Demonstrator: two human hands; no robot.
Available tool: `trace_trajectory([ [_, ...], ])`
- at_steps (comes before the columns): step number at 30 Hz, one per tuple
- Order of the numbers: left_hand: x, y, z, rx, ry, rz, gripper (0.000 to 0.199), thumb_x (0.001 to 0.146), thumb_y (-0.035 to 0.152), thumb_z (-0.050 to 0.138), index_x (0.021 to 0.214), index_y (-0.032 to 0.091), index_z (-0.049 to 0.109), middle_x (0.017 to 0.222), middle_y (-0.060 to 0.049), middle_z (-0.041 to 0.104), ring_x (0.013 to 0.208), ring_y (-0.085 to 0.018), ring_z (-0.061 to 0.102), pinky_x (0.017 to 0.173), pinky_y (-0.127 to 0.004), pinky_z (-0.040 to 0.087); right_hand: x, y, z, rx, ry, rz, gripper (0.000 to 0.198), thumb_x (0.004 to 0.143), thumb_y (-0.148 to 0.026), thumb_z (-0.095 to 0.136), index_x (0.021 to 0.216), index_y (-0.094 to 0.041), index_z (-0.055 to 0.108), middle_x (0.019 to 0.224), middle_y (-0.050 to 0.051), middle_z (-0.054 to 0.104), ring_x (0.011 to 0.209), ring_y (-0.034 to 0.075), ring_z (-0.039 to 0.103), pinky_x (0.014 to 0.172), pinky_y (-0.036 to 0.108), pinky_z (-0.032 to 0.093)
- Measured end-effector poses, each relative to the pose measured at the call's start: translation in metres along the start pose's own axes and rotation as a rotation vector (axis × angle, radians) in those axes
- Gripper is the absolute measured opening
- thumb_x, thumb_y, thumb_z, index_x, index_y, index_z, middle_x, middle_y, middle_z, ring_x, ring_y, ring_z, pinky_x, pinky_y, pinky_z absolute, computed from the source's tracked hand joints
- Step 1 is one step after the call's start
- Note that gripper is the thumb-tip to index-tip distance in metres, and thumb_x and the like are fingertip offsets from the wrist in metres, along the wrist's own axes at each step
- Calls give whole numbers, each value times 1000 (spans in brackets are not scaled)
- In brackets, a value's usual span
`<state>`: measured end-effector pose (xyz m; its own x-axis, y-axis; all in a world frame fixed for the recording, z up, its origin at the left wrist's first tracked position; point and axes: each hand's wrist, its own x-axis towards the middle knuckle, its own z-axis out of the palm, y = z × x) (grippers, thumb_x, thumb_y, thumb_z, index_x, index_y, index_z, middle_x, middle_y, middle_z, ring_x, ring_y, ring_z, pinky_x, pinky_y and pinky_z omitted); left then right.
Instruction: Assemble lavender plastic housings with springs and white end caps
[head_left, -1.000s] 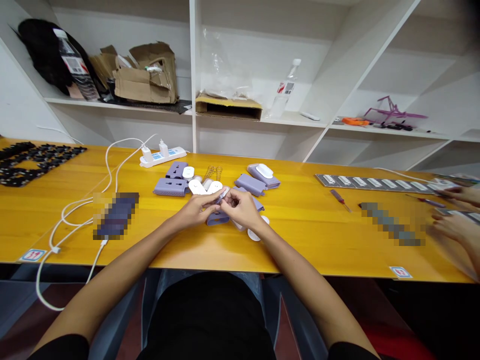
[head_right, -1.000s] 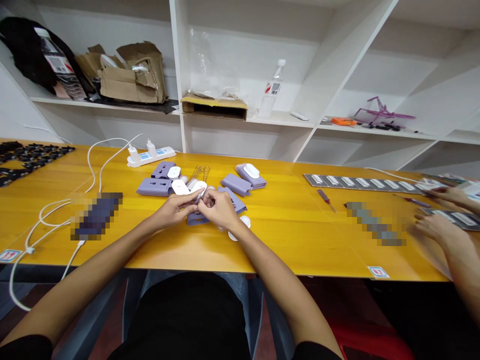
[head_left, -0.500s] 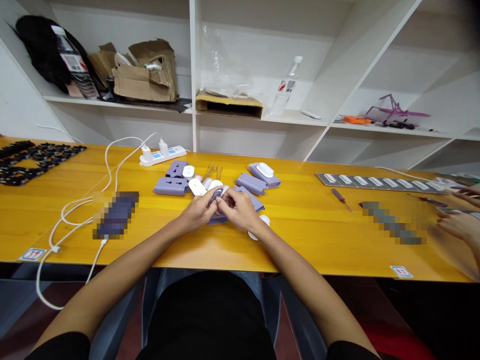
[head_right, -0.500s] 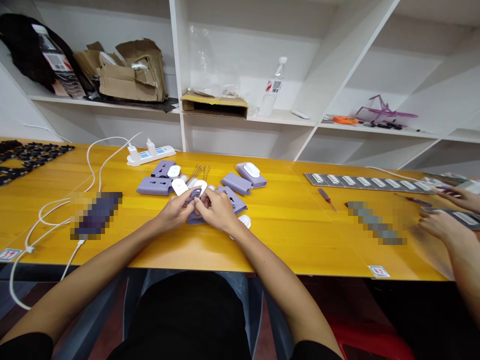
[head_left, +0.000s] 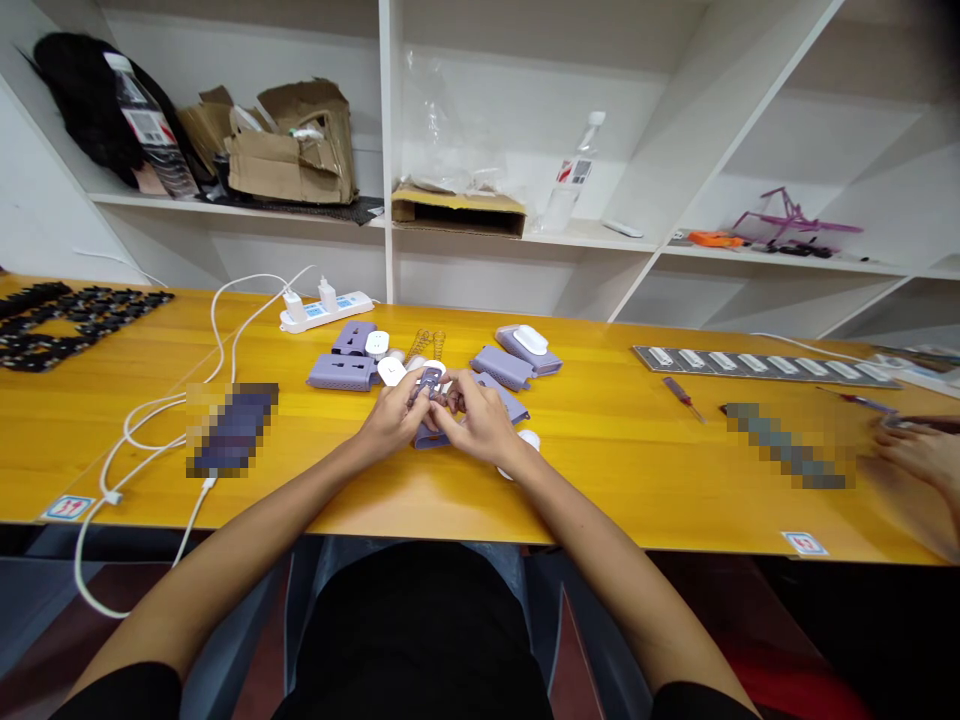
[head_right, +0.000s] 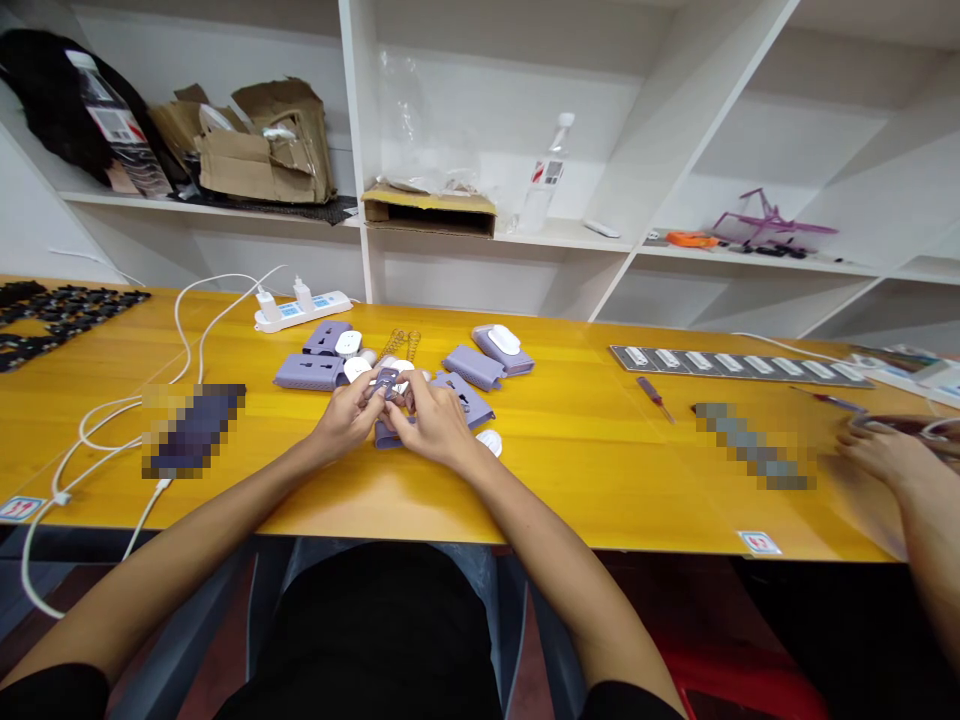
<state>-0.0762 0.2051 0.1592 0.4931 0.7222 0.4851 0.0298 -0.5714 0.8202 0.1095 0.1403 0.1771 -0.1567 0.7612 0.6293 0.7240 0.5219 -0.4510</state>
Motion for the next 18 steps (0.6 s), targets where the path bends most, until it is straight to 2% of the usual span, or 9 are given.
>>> trace_trajectory([
  [10,-1,0,0,5,-19,-11,43,108,50,55,134,16,63,95,-8,78,65,-16,71,64,-25,58,-2,8,4,-135,59,-155,20,102,-29,63,120,-22,59,89,7,76,74,23,72,68,34,52],
  [14,1,10,-2,50,-48,33,44,110,48,52,133,13,64,86,-6,75,66,-16,71,68,-25,58,-2,13,6,-136,98,-213,22,104,-28,61,125,-20,59,97,10,79,80,25,75,73,35,56],
  [18,1,13,-4,66,-97,59,47,112,47,46,138,11,64,87,-7,75,68,-17,71,71,-26,60,-3,17,8,-154,126,-244,23,105,-29,61,126,-21,59,94,9,78,78,25,74,71,36,57],
])
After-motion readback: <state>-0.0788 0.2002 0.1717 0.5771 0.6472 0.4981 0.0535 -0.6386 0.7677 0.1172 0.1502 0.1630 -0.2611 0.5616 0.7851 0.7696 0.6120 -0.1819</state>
